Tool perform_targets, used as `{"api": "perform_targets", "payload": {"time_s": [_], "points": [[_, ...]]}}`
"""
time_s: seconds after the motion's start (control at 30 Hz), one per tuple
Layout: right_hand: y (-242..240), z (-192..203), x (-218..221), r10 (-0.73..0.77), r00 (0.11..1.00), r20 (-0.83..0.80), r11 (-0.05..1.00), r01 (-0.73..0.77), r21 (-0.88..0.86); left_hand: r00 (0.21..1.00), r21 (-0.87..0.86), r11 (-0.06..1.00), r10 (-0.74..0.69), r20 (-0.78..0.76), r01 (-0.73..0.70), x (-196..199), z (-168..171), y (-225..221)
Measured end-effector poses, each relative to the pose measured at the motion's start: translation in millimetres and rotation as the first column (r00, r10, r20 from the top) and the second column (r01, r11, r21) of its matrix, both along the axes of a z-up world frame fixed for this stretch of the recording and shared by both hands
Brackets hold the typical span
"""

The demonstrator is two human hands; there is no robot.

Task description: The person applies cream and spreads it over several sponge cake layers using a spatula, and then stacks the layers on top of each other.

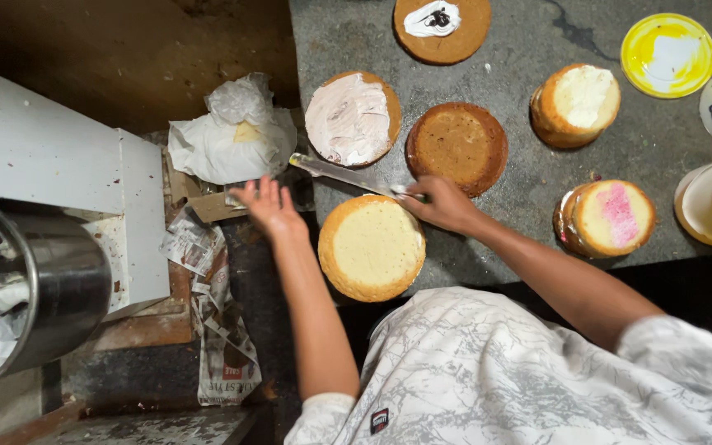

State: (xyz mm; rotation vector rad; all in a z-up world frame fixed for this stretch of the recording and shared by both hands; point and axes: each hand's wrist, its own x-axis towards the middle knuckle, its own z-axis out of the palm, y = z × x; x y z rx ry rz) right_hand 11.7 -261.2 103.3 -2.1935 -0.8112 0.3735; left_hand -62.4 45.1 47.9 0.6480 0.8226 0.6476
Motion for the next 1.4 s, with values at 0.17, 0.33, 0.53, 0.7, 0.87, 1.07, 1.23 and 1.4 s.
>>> {"api": "perform_targets", "payload": {"time_s": [0.17, 0.33, 0.53, 0.7, 0.87, 1.07, 1.23, 1.4], "points": [[-43.7, -4.7, 6.8, -0.355, 0.913, -0.2, 0.928, 0.319, -0.191, 0.997, 0.029, 0.999, 0.03, -0.075, -0.028, -19.7, 15.7, -7.5], [-74.2, -25.2, -18.3, -0.166, 0.959, 0.231, 0.986, 0.17, 0.002, 0.993, 0.048, 0.994, -0.1, -0.057, 0.103, 0.7, 15.8, -32.9], [-80.7, 9.6, -41.5, -0.205, 0.96, 0.193, 0.974, 0.22, -0.057, 0.98, 0.143, 0.972, -0.176, -0.091, 0.188, 22.7, 2.4, -28.9], [-32.7, 14.0, -26.6, -0.144, 0.913, 0.381, 0.966, 0.212, -0.144, 0.951, 0.17, 0.944, -0.252, -0.177, 0.281, 57.6, -17.3, -28.3], [-69.2, -5.0, -34.1, -0.333, 0.893, 0.304, 0.9, 0.397, -0.179, 0.905, 0.044, 0.946, -0.292, -0.309, 0.321, 70.0, -26.9, -41.1], [-85.4, -8.3, -66.8, -0.373, 0.927, 0.039, 0.925, 0.375, -0.059, 0.886, 0.026, 0.938, -0.318, -0.337, 0.346, 86.5, -16.7, -58.8], [-50.5, 5.2, -41.4, -0.34, 0.9, 0.274, 0.918, 0.381, -0.112, 0.851, -0.03, 0.928, -0.352, -0.389, 0.37, 101.2, -9.0, -45.0], [-73.3, 16.6, -43.0, -0.413, 0.863, 0.291, 0.901, 0.435, -0.012, 0.818, -0.011, 0.865, -0.479, -0.317, 0.502, 100.5, 13.7, -41.6]]}}
